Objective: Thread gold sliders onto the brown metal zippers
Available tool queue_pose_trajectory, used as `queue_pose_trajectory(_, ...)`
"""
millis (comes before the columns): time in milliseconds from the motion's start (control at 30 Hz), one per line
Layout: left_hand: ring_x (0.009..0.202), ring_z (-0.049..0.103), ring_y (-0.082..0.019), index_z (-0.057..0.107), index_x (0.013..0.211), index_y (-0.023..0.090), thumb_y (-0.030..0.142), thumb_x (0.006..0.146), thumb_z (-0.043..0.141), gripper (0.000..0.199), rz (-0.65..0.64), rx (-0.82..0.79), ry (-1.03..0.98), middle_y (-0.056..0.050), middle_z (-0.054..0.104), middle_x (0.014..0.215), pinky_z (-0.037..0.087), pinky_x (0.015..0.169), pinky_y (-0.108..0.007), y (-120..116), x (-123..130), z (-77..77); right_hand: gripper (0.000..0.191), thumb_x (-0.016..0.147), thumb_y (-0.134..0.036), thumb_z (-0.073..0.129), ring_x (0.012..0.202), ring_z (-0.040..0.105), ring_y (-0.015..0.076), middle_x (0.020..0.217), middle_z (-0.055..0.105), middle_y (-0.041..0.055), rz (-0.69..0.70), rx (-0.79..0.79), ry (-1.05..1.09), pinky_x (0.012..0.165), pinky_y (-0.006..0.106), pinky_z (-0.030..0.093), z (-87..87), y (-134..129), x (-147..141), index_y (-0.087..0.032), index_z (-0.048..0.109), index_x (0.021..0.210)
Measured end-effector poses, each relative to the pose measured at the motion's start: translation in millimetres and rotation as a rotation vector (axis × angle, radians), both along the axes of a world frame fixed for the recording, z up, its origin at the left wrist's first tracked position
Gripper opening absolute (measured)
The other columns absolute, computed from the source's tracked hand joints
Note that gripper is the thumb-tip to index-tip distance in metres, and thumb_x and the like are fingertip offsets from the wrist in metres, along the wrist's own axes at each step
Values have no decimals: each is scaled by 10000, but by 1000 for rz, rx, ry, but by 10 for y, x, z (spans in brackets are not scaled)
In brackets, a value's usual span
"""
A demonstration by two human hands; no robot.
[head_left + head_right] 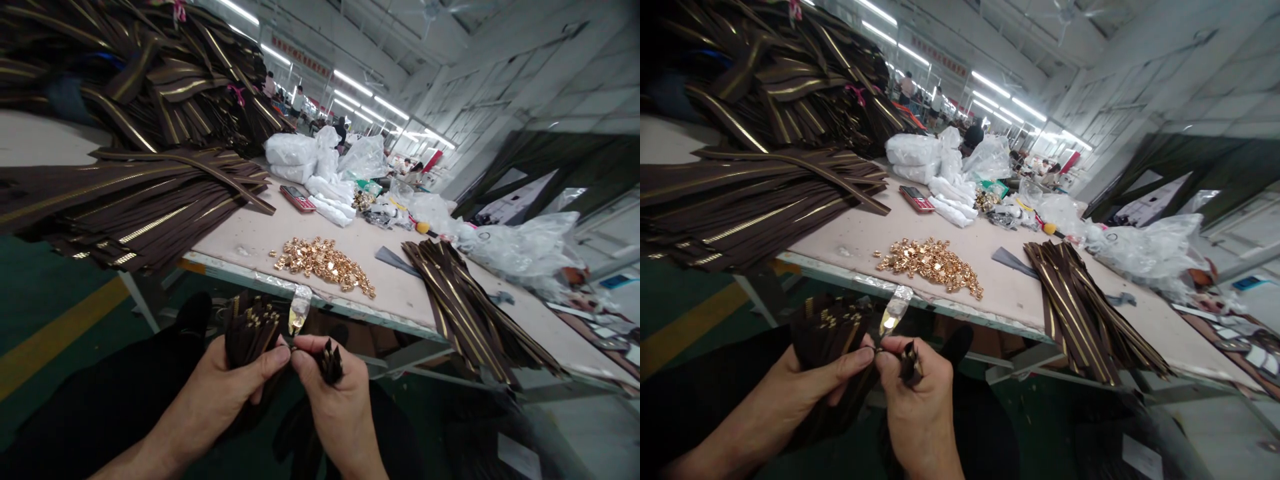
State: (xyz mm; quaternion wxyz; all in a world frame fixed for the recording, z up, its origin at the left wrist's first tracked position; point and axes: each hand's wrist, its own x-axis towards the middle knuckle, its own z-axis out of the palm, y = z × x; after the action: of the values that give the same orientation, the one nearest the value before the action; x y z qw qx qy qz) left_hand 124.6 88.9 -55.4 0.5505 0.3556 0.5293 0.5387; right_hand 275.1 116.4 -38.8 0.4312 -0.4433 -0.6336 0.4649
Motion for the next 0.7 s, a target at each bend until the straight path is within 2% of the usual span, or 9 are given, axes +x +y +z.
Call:
queue_pose_trajectory(67, 463, 405, -92, 644, 642, 188, 554, 685, 803, 401, 4, -69, -111, 66, 446, 447, 332, 472, -201, 9, 16, 1, 116, 893, -233, 656, 635, 645, 144, 723, 710, 32, 8, 195, -77, 586, 226, 511, -20, -5, -8, -163, 738, 851)
queue_pose_trajectory(167, 438, 400, -86, 594, 606, 190, 539, 566, 877, 451, 41, -232, -379, 73, 437, 429, 343, 460, -200, 30, 45, 0, 110, 842, -104, 625, 659, 657, 148, 728, 689, 29, 34, 630, -129, 609, 224, 513, -51, -23, -31, -165, 702, 891)
queue_pose_trajectory(233, 409, 390, -79, 557, 568, 190, 546, 486, 916, 512, 39, -314, -471, 74, 429, 412, 332, 435, -197, 41, 56, 5, 167, 836, -65, 603, 676, 658, 141, 737, 683, 17, 27, 732, -104, 628, 215, 517, -64, -39, -46, -182, 686, 922)
queue_pose_trajectory(300, 383, 384, -74, 542, 540, 188, 582, 454, 922, 554, 1, -349, -473, 70, 425, 399, 310, 403, -192, 41, 58, 9, 177, 862, -59, 592, 660, 647, 117, 744, 678, -2, -50, 631, -50, 624, 194, 510, -77, -51, -53, -205, 682, 905)
queue_pose_trajectory(367, 377, 399, -72, 511, 487, 183, 604, 450, 919, 588, -37, -339, -440, 59, 430, 396, 309, 391, -186, 33, 55, 8, 131, 884, -109, 623, 658, 641, 106, 765, 680, -12, -109, 428, 30, 615, 181, 504, -96, -56, -53, -218, 693, 903)
queue_pose_trajectory(467, 388, 446, -77, 481, 420, 171, 587, 462, 923, 608, -52, -331, -421, 35, 462, 402, 339, 394, -182, 23, 56, 6, 66, 852, -241, 735, 672, 616, 109, 776, 669, -11, -87, 119, 147, 624, 191, 500, -146, -51, -63, -201, 704, 896)
queue_pose_trajectory(600, 388, 517, -114, 504, 395, 164, 514, 455, 945, 566, -26, -336, -526, 27, 482, 387, 435, 419, -217, 46, 68, 35, 309, 789, -399, 807, 507, 434, 61, 617, 526, -46, -68, -165, 286, 464, 172, 377, -196, -38, -116, -164, 616, 728)
queue_pose_trajectory(700, 446, 594, -181, 533, 392, 171, 487, 484, 927, 513, -86, -372, -627, 2, 513, 408, 529, 494, -301, 90, 46, 72, 434, 717, -546, 826, 383, 252, 25, 476, 397, -105, -96, -444, 495, 350, 144, 240, -173, -20, -163, -169, 623, 789)
